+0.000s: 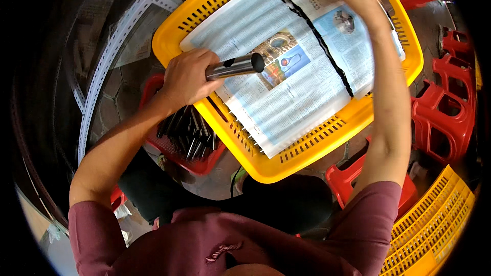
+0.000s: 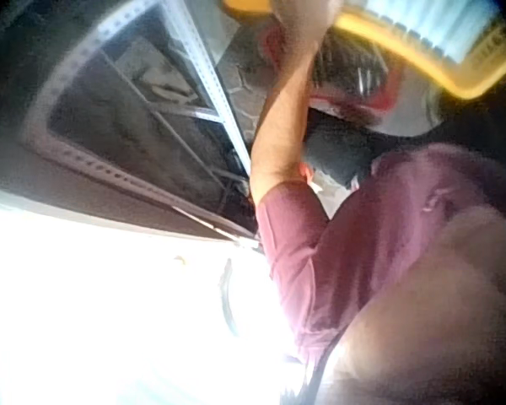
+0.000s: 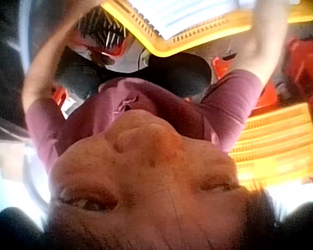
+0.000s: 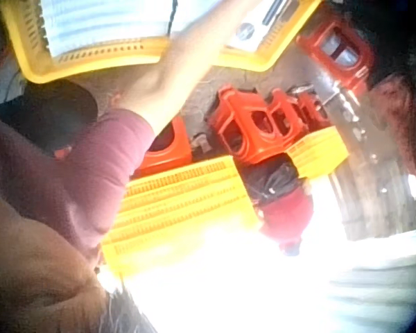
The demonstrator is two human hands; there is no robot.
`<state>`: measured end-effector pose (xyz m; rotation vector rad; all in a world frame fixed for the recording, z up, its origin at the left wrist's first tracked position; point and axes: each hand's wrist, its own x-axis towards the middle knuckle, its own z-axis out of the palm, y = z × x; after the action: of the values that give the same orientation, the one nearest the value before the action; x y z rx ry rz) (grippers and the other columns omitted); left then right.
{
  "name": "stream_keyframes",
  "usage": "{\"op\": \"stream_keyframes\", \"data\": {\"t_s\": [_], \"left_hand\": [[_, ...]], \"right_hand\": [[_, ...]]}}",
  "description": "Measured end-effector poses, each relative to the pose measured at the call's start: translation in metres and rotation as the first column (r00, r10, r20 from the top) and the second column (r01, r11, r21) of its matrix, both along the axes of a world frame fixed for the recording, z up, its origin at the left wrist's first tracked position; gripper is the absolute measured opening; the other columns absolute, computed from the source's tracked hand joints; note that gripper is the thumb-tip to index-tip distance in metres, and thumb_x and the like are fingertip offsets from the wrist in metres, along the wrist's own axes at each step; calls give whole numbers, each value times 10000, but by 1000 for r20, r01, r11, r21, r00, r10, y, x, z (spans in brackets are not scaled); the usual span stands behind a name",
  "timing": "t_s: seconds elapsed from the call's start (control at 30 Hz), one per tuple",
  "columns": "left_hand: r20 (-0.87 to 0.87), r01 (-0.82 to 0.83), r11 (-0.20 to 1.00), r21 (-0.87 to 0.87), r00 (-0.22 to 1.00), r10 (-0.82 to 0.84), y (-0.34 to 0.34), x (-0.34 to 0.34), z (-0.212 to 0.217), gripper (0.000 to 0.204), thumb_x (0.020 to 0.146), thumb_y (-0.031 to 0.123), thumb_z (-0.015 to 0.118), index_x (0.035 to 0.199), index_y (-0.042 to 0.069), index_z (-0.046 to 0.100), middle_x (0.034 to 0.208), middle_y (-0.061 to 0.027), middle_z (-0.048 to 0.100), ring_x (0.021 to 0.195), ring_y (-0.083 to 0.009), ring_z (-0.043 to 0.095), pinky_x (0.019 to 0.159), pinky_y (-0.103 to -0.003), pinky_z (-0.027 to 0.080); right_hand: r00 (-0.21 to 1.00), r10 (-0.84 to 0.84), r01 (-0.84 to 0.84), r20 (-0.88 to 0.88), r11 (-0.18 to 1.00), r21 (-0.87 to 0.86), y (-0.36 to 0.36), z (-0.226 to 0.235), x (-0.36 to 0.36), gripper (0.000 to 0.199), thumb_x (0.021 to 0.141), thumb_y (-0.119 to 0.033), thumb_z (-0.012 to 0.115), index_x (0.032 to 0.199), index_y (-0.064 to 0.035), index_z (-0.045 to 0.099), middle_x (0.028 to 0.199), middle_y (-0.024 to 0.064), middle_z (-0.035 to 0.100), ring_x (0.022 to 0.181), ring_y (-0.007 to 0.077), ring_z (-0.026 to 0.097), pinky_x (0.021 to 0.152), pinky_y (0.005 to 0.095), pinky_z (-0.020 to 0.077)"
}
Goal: The person sits on a red stool and transfers metal rods from a yellow basket to a red basket. They handle the rods by hand, moving them in batches and occasionally adjusting the newspaper lining inside the yellow basket.
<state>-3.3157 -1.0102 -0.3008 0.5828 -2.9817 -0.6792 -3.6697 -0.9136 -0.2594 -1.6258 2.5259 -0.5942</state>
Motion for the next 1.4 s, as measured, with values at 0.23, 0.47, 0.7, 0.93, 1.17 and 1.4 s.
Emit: {"op": "stream_keyframes", "data": {"t_s": [0.23,0.47,0.7,0.93,1.17,1.4], "left_hand": [[-7,43,998,40,999,-42,2,-6,4,253,740,256,746,842,70,607,807,-108,598,778,-324,618,687,-430,489],[66,23,1000,20,997,-24,6,3,10,269,736,305,717,833,78,610,843,-90,594,830,-304,618,723,-429,501],[90,70,998,-5,994,-69,11,3,14,279,726,283,731,883,94,600,844,-69,579,818,-273,613,697,-401,493],[137,54,998,-17,989,-51,14,6,17,266,764,330,686,815,76,627,789,-84,606,781,-269,641,710,-400,523],[43,51,998,-27,998,-49,11,17,12,251,768,313,699,800,90,587,785,-69,582,761,-280,627,671,-420,513],[-28,49,990,-134,998,-53,12,23,0,360,763,406,691,907,79,652,897,-99,633,859,-275,661,753,-454,543]], "right_hand": [[866,-337,424,-368,887,185,73,-48,-124,464,757,-242,584,1192,-83,590,1032,236,685,1005,394,657,844,571,438],[945,-169,211,-279,969,128,86,-56,-133,427,710,-70,571,1125,30,568,921,308,644,919,458,626,828,515,481],[964,-165,191,-211,975,110,95,-65,-160,422,749,-89,590,1141,48,513,1030,321,623,979,470,600,860,484,469],[949,-225,287,-219,905,313,76,-56,-126,467,777,-153,607,1165,15,406,971,327,644,936,467,646,829,504,489],[936,-276,331,-217,900,284,63,-55,-74,524,756,-155,618,1173,53,377,889,323,641,866,473,651,764,503,503],[886,-458,463,-70,864,199,94,-33,-75,519,791,-317,667,1141,55,576,1098,222,664,994,289,650,888,400,486]]}}
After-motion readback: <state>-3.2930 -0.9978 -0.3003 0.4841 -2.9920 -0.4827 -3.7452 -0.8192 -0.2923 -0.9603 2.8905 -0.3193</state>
